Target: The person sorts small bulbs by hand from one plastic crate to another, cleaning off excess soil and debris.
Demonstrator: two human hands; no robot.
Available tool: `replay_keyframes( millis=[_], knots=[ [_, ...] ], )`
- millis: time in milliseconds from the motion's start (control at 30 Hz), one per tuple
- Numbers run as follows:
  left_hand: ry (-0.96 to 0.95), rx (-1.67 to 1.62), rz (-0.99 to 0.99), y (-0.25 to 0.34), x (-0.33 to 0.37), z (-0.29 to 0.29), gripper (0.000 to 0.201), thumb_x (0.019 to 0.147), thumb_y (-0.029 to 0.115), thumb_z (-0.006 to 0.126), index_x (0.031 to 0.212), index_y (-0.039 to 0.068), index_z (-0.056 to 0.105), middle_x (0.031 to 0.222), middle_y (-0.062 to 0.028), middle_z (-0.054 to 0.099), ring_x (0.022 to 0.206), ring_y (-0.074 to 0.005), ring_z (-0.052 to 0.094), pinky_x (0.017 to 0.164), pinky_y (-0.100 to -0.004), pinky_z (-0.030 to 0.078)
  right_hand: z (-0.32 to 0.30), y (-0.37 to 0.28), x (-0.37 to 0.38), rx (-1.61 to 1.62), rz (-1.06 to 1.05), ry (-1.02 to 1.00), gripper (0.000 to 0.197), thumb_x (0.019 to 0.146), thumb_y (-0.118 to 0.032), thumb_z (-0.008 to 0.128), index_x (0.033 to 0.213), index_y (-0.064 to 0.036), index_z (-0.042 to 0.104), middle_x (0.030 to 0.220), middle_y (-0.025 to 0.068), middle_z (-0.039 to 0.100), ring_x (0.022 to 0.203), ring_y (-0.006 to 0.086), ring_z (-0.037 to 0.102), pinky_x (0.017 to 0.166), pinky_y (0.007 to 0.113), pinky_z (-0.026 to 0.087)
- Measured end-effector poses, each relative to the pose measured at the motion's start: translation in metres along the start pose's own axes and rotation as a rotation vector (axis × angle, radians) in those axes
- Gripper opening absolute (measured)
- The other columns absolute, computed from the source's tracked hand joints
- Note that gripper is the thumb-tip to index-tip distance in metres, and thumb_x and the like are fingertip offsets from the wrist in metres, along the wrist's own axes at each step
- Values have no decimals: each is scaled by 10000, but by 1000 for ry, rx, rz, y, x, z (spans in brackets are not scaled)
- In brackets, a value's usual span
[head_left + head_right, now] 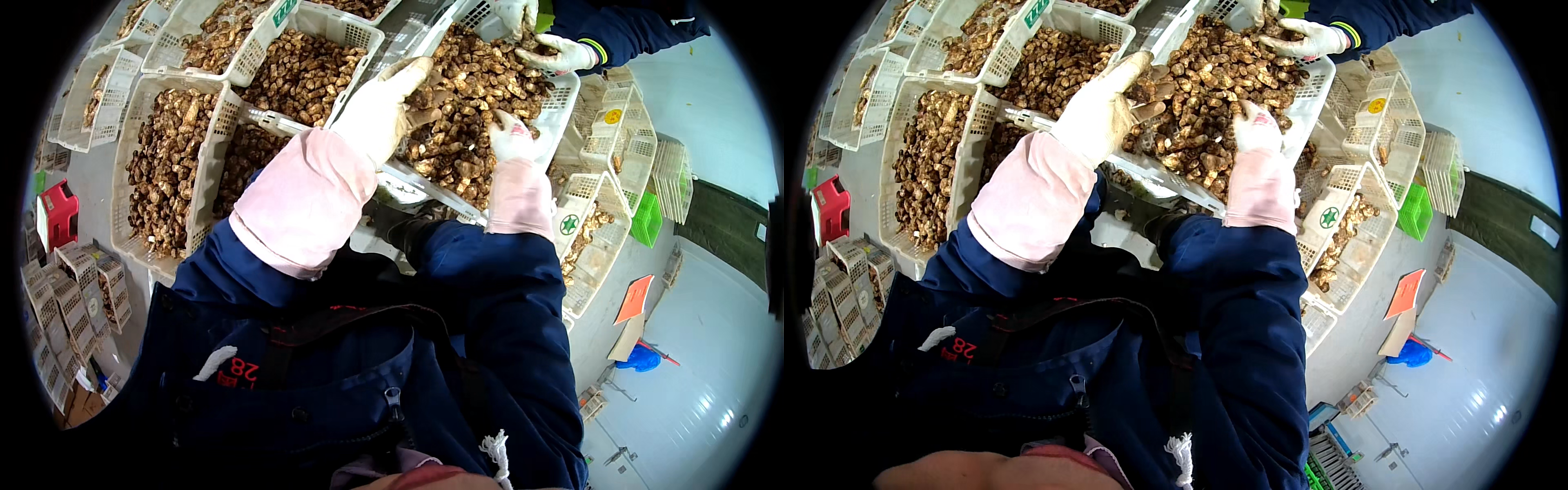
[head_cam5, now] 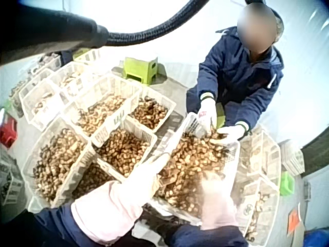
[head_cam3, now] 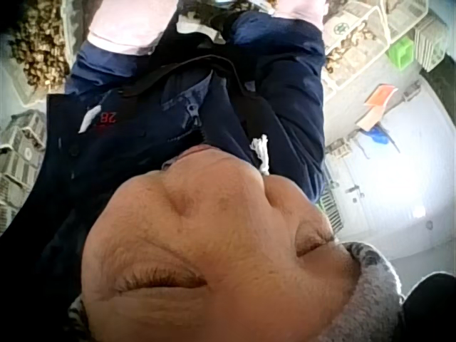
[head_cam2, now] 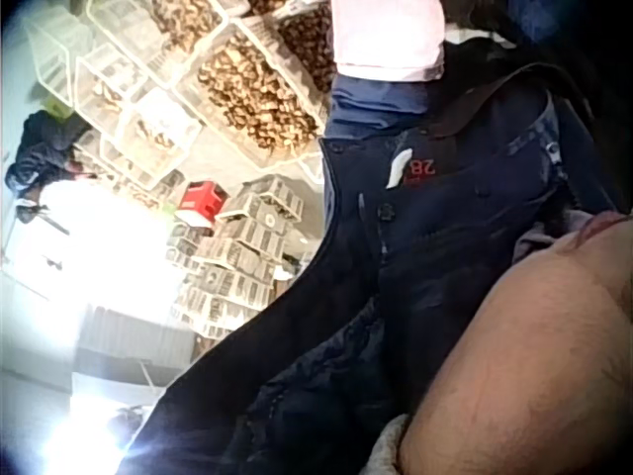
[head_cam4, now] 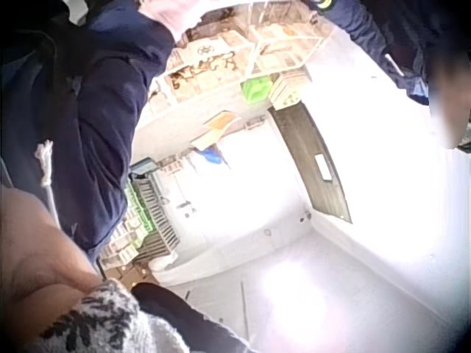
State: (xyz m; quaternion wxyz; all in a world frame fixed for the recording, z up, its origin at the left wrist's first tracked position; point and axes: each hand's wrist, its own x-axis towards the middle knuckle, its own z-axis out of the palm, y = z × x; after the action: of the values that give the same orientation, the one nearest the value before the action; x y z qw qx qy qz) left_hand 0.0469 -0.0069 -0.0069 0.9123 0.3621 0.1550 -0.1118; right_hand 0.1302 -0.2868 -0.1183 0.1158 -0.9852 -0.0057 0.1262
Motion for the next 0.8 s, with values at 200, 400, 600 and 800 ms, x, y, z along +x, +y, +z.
replay_keyframes(
  millis=[200, 400, 600, 800],
  knots=[
    [-68, -61, -27, 4, 0, 1, 380, 999, 387, 466, 1256, 112, 522, 1159, -75, 616, 1051, -222, 613, 857, -398, 495, 29, -44, 6, -248, 130, -204, 692, 861, -430, 631, 1458, -203, 366, 1372, 125, 522, 1249, 303, 512, 1034, 385, 422],
    [-60, -176, -47, 4, -2, 13, 432, 1009, 439, 412, 1280, 115, 499, 1200, -109, 609, 1067, -276, 617, 836, -429, 509, 2, -41, 0, -214, 52, -161, 561, 826, -429, 675, 1310, -169, 563, 1261, 131, 610, 1149, 298, 588, 965, 376, 473],
    [-98, -179, -29, 0, -4, 15, 375, 1021, 437, 375, 1283, 191, 483, 1170, -51, 581, 1070, -242, 573, 884, -481, 476, -51, -70, -34, 940, 53, 203, 409, 898, -306, 645, 1219, -53, 621, 1117, 93, 687, 1008, 220, 646, 940, 325, 475],
    [-146, -228, -19, -22, 4, 6, 491, 1026, 433, 375, 1330, 55, 450, 1218, -81, 541, 1157, -205, 498, 1054, -354, 385, -44, -151, -91, 515, -597, 508, 583, 766, -227, 723, 1293, -56, 538, 1269, 193, 543, 1196, 337, 505, 1030, 403, 413]
  ],
)
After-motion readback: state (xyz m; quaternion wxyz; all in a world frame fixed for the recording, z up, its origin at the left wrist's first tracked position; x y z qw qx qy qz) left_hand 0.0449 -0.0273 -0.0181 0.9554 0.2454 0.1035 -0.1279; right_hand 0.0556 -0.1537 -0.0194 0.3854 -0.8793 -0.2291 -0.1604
